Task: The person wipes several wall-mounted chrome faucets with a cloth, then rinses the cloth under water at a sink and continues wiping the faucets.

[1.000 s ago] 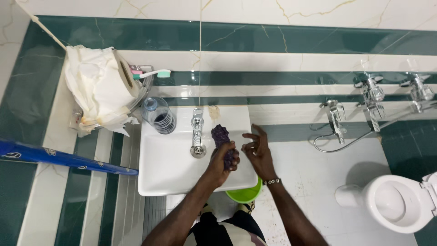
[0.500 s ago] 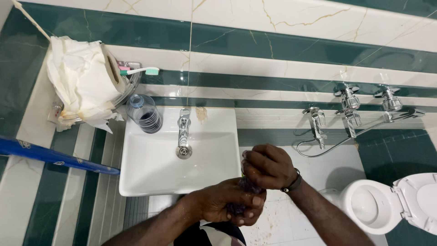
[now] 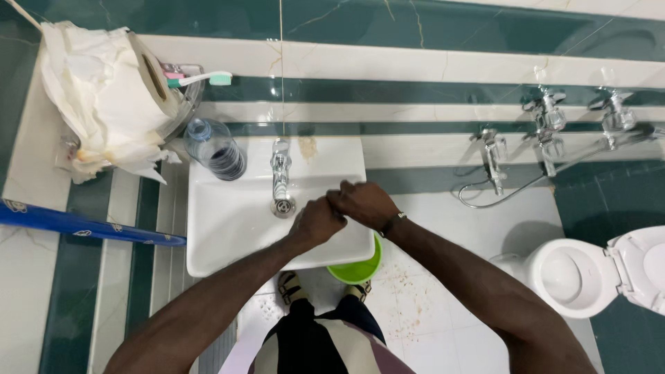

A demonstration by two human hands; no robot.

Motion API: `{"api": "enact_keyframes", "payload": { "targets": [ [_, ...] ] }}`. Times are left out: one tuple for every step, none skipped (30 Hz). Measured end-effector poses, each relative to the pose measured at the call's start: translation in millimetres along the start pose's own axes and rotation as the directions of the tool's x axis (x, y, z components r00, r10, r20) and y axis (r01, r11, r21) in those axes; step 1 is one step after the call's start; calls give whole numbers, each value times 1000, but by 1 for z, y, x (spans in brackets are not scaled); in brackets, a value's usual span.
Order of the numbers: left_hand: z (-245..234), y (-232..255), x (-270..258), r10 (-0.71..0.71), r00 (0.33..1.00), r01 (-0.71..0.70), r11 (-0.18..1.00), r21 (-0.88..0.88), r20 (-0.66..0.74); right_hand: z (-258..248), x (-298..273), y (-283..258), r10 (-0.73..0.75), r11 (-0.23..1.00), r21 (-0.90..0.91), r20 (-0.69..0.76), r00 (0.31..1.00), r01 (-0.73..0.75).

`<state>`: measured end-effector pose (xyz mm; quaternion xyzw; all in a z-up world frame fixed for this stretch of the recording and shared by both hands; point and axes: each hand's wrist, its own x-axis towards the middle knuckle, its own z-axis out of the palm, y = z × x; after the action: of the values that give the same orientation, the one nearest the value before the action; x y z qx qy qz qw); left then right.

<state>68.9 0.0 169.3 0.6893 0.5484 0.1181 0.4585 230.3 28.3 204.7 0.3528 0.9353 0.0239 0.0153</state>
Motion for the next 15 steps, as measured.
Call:
{"api": "enact_keyframes", "payload": {
  "targets": [
    [5, -11, 6, -31, 998, 31, 999, -8, -60, 15, 2, -2, 11, 1000, 18, 16, 1000, -12],
    [13, -22, 8, -64, 991, 63, 998, -16, -120, 30, 4, -5, 82, 992, 97, 47, 996, -86],
    [17, -29, 10, -70, 991, 68, 998, -17, -117, 41, 11, -5, 138, 976, 162, 69, 988, -148],
    [19, -34, 11, -62, 987, 61, 998, -14, -150, 51, 13, -9, 136, 975, 168, 73, 988, -147],
    [18, -39, 16, -45, 981, 44, 999, -8, -187, 60, 17, -11, 200, 963, 169, 82, 976, -212],
    [16, -45, 22, -42, 981, 41, 999, -6, -188, 70, 22, -12, 263, 946, 170, 91, 960, -275],
    [20, -50, 23, -48, 977, 55, 998, 28, -207, 79, 22, -13, 259, 946, 172, 104, 960, -274],
    [24, -55, 24, -53, 973, 68, 996, 62, -225, 88, 24, -11, 288, 943, 145, 90, 953, -299],
    [27, -62, 25, -62, 974, 76, 995, 57, -217, 97, 26, -14, 319, 938, 121, 73, 945, -325],
    [30, -67, 26, -44, 972, 70, 992, 107, -230, 104, 25, -19, 317, 937, 126, 84, 945, -325],
    [32, -70, 29, -13, 970, 54, 985, 162, -243, 109, 25, -20, 352, 920, 153, 88, 932, -362],
    [36, -71, 31, -12, 971, 52, 985, 162, -237, 113, 24, -21, 387, 900, 180, 92, 918, -397],
    [37, -73, 34, -21, 972, 69, 977, 200, -232, 116, 26, -19, 386, 901, 178, 89, 918, -396],
    [38, -76, 37, -30, 973, 86, 968, 237, -228, 119, 29, -17, 405, 891, 191, 76, 911, -412],
    [39, -80, 39, -38, 975, 91, 967, 236, -221, 126, 26, -22, 426, 877, 212, 75, 902, -432]
  ]
}}
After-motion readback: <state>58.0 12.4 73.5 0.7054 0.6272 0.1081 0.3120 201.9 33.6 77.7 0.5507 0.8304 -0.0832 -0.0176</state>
